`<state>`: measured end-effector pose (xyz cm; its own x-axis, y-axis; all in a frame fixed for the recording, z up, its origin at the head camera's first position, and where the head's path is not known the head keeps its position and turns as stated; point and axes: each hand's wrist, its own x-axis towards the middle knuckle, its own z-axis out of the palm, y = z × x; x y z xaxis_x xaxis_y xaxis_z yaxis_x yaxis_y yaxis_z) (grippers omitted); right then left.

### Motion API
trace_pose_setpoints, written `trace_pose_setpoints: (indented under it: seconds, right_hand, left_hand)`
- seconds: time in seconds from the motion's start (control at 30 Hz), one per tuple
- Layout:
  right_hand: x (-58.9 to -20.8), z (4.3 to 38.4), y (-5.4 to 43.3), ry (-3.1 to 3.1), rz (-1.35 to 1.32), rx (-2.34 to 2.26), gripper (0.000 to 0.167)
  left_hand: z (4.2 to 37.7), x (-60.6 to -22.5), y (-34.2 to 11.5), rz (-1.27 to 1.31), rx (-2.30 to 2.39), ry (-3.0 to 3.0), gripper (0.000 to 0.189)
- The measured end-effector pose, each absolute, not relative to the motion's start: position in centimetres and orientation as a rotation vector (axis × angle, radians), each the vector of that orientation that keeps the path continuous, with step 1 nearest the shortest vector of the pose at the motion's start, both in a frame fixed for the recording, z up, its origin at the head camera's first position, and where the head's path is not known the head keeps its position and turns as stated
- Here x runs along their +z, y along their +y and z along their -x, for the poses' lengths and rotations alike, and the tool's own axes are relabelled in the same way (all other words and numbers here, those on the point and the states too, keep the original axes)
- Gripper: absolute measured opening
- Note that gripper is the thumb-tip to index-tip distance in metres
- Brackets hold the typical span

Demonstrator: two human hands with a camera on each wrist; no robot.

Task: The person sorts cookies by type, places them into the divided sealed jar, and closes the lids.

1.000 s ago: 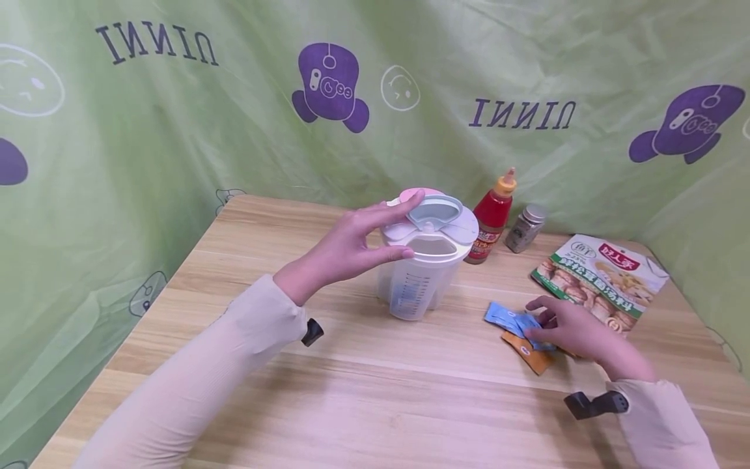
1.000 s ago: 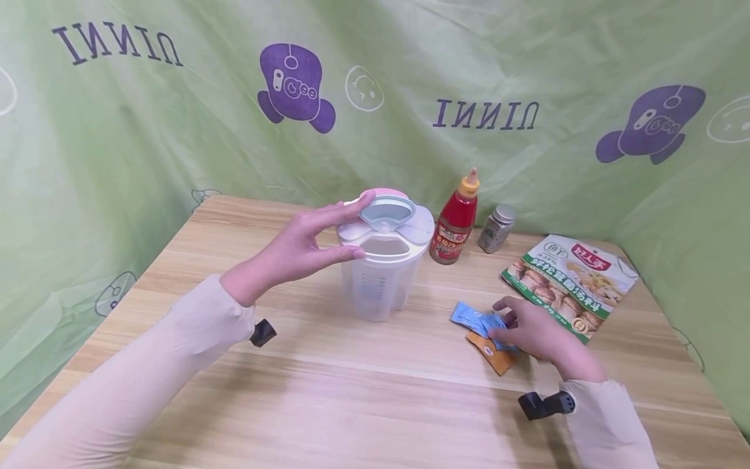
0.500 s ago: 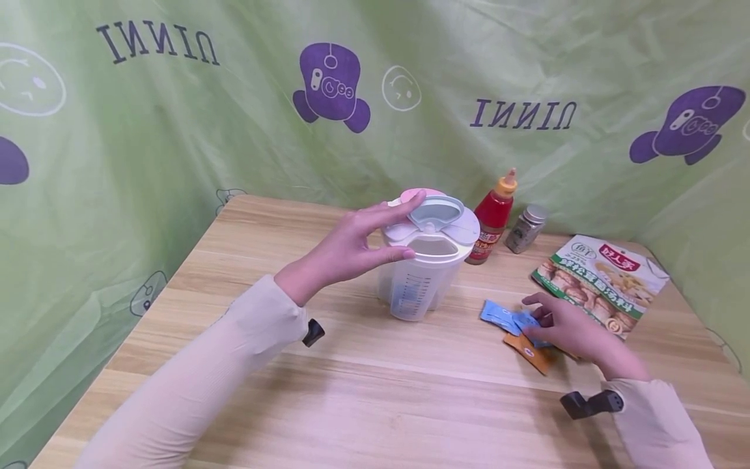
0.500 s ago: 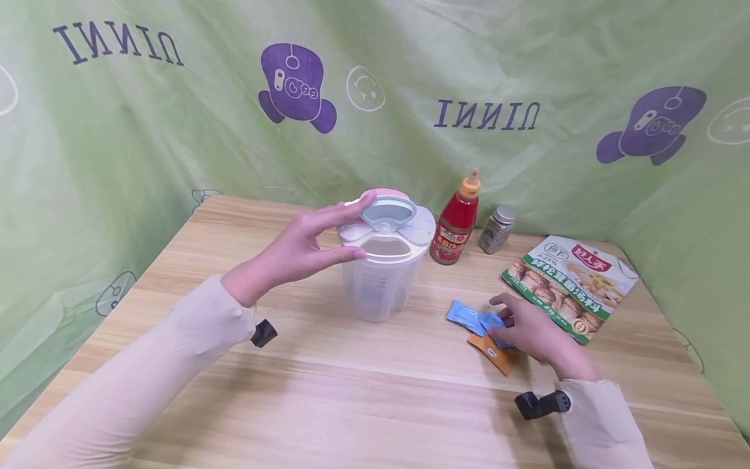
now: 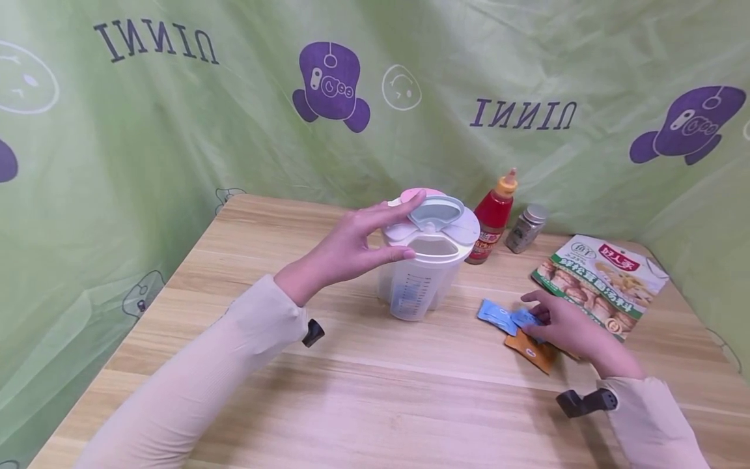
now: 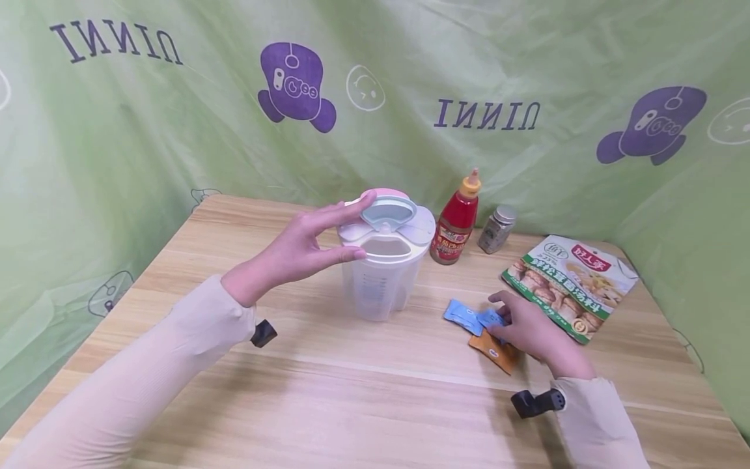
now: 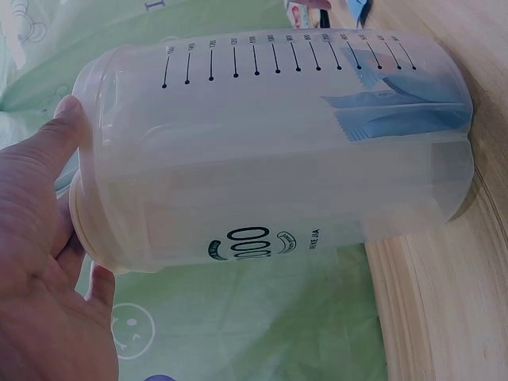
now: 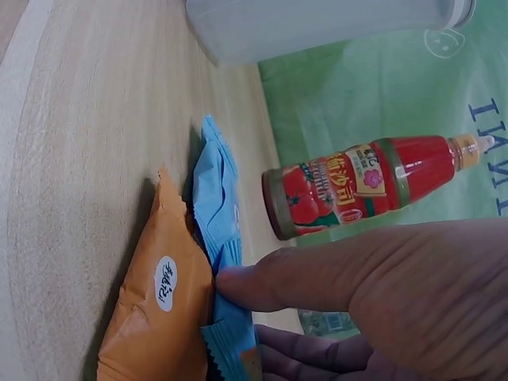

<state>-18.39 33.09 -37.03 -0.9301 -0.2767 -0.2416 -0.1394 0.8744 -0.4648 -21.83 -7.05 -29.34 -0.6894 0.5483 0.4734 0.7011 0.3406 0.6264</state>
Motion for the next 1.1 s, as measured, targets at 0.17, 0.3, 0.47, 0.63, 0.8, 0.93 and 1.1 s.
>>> trace_pose_setpoints:
  seconds: [0.17, 0.3, 0.47, 0.63, 0.8, 0.93, 1.1]
  right_hand:
    - [-37.1, 18.3, 32.9, 2.751, 0.301, -0.66, 0.066]
    - [-37.4, 18.1, 32.7, 2.781, 0.313, -0.681, 0.066]
    - [-37.6, 18.1, 32.7, 2.823, 0.322, -0.689, 0.063]
    - [-37.7, 18.3, 32.8, 2.852, 0.296, -0.715, 0.05]
    - [-37.7, 18.2, 32.9, 2.871, 0.297, -0.738, 0.038]
    - [-37.5, 18.0, 33.3, 2.879, 0.333, -0.776, 0.03]
    - [-37.3, 17.6, 33.8, 2.876, 0.356, -0.812, 0.025]
  left_hand:
    - [21.8, -29.3, -7.1, 1.139, -1.263, -2.42, 0.078]
    - [21.7, -29.3, -7.2, 1.138, -1.267, -2.421, 0.078]
    - [21.7, -29.3, -7.2, 1.137, -1.267, -2.422, 0.077]
    - [21.7, -29.2, -7.3, 1.136, -1.257, -2.425, 0.077]
    - [21.7, -29.2, -7.3, 1.132, -1.257, -2.425, 0.077]
    - [21.7, -29.2, -7.2, 1.14, -1.261, -2.412, 0.078]
    - [21.7, -29.4, -7.1, 1.145, -1.28, -2.423, 0.079]
